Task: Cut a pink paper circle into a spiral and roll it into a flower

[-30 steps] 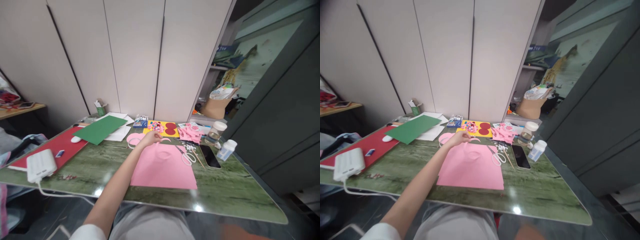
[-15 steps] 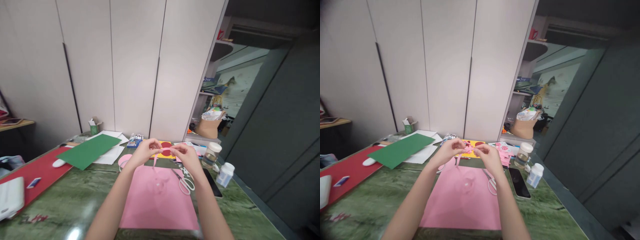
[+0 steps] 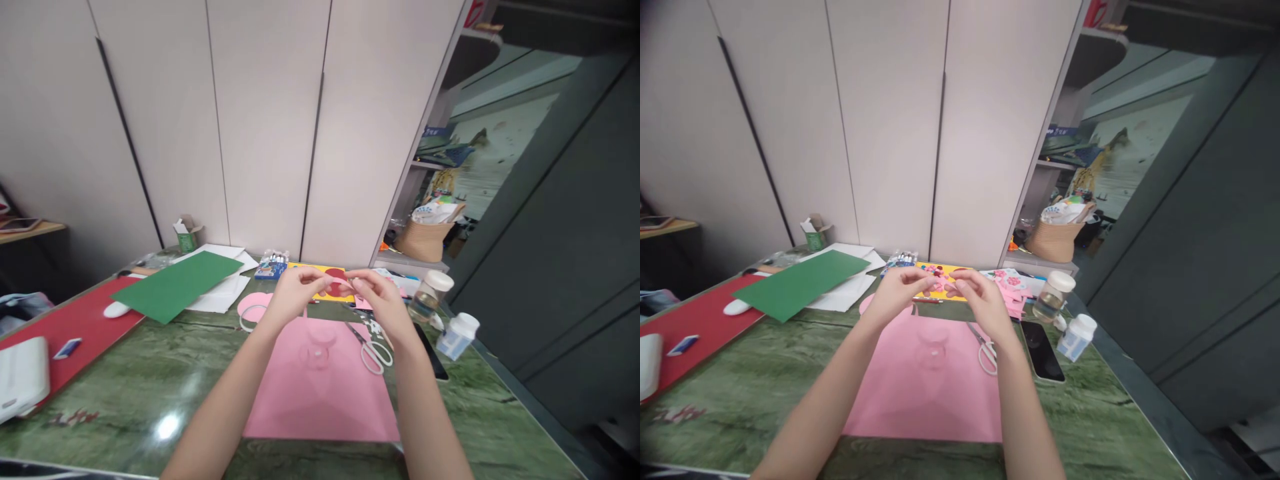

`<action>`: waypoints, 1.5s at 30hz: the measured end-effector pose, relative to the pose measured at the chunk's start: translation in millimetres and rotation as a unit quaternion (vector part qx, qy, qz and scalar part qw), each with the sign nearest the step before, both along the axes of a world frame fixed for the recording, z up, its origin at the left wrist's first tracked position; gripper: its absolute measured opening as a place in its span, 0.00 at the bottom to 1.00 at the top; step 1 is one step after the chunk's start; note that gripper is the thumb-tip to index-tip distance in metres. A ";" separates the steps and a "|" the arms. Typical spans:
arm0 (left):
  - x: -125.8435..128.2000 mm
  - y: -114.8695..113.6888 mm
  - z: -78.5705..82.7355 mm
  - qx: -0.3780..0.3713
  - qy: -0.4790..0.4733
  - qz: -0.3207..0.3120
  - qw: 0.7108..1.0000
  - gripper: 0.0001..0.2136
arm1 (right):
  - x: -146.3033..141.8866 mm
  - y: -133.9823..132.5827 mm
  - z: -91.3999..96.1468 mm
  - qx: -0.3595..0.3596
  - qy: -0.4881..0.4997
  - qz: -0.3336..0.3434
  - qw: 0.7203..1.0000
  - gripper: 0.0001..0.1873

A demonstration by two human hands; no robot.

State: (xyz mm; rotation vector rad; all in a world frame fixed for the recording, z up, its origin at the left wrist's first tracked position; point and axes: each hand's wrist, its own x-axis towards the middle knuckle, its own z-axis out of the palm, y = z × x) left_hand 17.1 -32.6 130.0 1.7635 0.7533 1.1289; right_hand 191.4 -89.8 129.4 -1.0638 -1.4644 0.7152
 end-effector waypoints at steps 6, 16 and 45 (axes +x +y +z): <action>-1.0 -1.4 2.9 -0.011 -0.011 0.013 1.000 0.11 | 10.1 -0.5 2.8 -0.020 0.000 0.027 0.999 0.11; 1.6 -7.0 2.5 0.008 -0.014 -0.007 1.000 0.11 | -4.3 -1.5 1.7 -0.020 0.006 0.028 0.999 0.11; 1.2 -15.6 1.2 0.015 -0.027 0.024 0.999 0.10 | -2.8 -7.5 2.3 -0.013 0.015 0.017 1.000 0.12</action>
